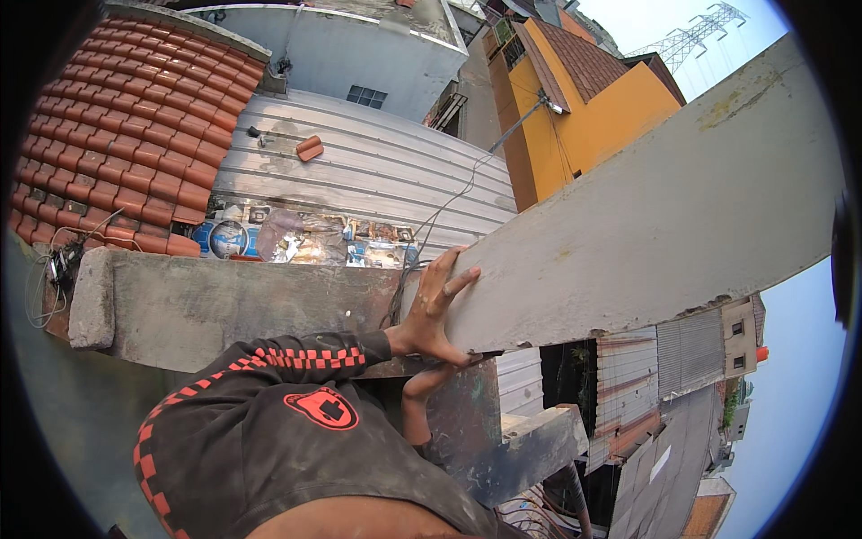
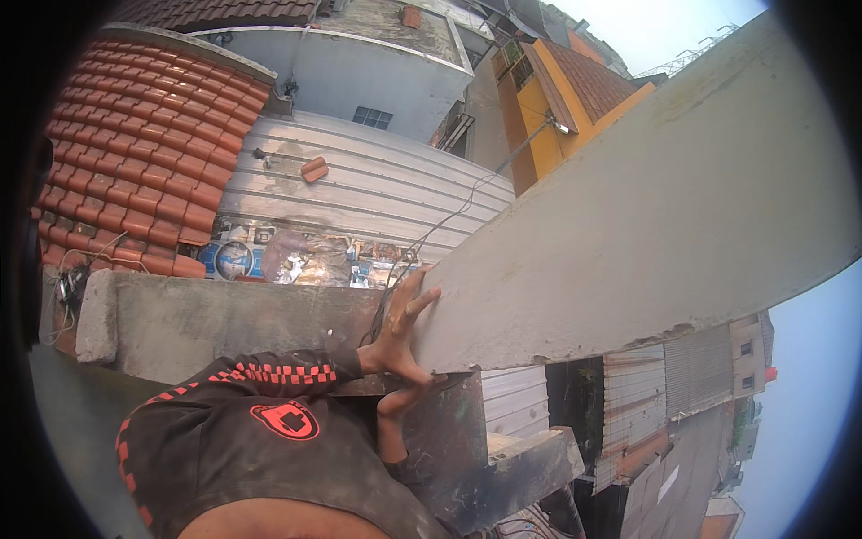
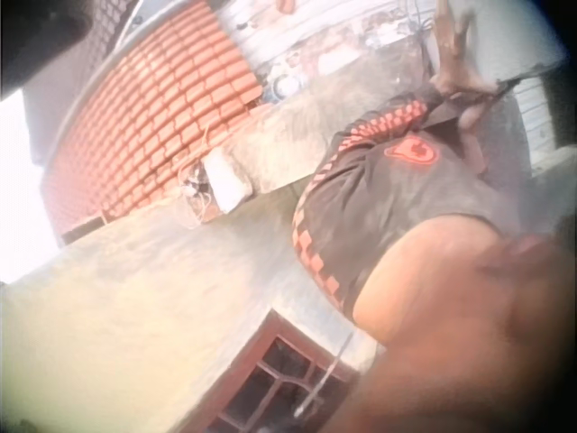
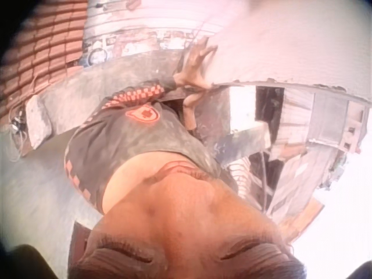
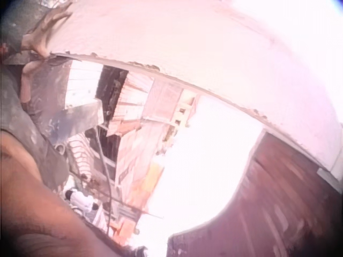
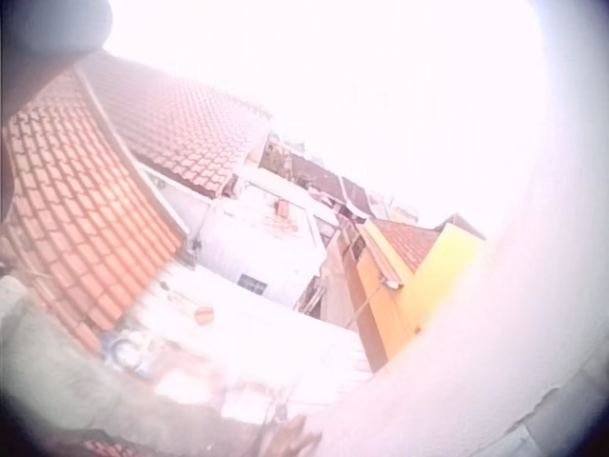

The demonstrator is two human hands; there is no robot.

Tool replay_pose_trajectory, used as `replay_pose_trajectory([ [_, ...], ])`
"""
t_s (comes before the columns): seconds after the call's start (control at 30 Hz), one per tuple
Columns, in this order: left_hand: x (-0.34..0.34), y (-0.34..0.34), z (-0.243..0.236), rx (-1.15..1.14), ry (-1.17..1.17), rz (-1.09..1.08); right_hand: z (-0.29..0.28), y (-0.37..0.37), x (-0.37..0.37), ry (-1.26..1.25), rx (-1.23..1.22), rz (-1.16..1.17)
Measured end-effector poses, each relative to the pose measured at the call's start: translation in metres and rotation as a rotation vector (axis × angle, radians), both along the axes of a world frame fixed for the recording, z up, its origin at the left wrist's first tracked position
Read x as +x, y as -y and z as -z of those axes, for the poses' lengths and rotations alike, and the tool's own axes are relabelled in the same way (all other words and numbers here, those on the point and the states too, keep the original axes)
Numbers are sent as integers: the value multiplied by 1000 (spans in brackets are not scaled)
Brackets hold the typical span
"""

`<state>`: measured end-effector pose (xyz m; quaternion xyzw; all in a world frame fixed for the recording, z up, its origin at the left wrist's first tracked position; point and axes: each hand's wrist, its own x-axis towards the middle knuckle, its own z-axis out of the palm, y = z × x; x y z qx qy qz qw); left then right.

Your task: The person smooths a concrete pillar on a rooftop using a sanding block and a scraper. They repeatedly rub the pillar's surface with the sanding block and occasionally use the scraper to remove material.

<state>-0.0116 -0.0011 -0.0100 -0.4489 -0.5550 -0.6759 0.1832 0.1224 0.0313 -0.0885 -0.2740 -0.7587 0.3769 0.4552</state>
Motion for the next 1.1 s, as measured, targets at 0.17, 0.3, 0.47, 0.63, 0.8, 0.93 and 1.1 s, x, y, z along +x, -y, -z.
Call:
replay_pose_trajectory([
  [0.17, -2, 4, 7, -42, 1, -12, -5, -47, -4, 41, -17, -6],
  [0.3, 1, 5, 5, -23, 5, 11, 0, -9, -2, 5, -10, -3],
  [0.47, 1, 7, 4, -34, 8, 6, -12, -20, -10, 4, -12, -13],
  [0.63, 3, 3, 6, -31, 13, 26, 1, -2, -1, -26, 6, -6],
  [0.8, -3, 5, 7, -49, 14, 9, -8, -16, -11, -15, -7, -5],
  [0.93, 3, 5, 8, -44, 5, 20, -1, -2, 1, -16, -15, 22],
  [1.1, 0, 6, 7, -60, 0, -3, -7, -34, -7, -19, -28, 29],
])
